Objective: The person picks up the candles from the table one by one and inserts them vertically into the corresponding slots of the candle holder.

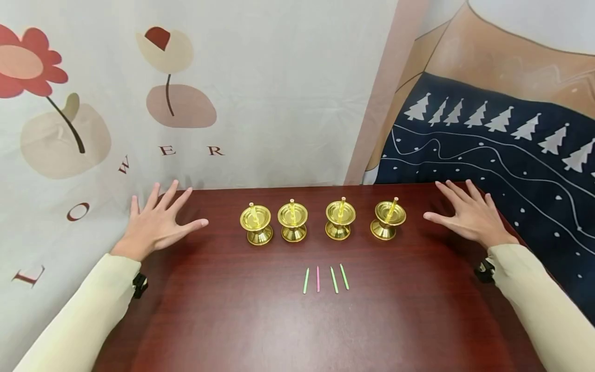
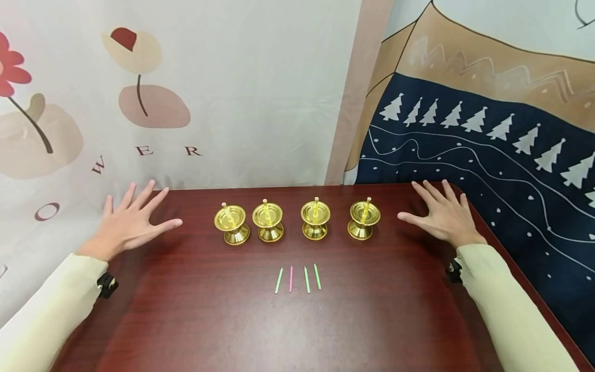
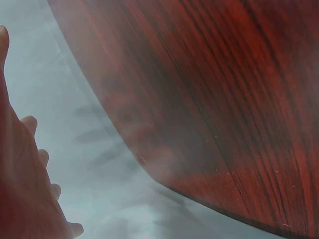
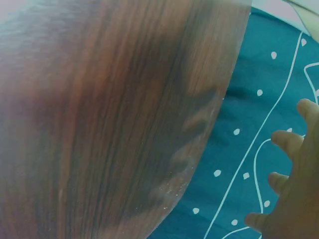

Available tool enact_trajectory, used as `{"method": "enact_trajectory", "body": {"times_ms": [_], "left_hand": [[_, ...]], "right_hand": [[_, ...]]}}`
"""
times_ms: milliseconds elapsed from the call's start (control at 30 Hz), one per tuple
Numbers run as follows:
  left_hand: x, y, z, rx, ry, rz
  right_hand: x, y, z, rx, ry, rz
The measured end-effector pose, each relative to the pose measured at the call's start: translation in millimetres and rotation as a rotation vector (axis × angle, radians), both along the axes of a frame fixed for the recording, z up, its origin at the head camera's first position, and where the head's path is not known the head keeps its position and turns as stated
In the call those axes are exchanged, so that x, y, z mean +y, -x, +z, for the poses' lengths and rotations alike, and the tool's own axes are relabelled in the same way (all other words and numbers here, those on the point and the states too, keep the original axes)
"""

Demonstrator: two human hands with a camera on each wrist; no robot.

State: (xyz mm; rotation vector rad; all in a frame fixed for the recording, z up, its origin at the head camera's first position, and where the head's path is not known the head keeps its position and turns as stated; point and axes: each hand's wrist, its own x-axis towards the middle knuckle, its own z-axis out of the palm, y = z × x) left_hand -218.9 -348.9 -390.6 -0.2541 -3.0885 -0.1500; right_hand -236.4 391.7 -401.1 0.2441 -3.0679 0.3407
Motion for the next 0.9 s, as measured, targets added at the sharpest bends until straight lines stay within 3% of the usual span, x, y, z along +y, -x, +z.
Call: {"method": "enact_trajectory", "body": {"times_ms": [233, 433, 733, 900], "left_hand": [[16.1, -19.3, 1.9, 0.058, 0.02, -0.05], [38.7, -33.2, 2.0, 0.101, -0.017, -0.094], [75.3, -37.6, -0.8, 0.078, -0.141, -0.101], [90.2, -33.7, -4.8, 0.046, -0.249, -0.105]], "right_hand": [[-2.7, -17.2, -1.8, 0.012, -0.015, 0.033], [-15.9, -38.1, -5.8, 0.038, 0.012, 0.07], [-44.1, -66.0, -9.9, 0.081, 0.028, 0.134], [-63.1, -76.3, -10.3, 0.069, 0.114, 0.181]]}}
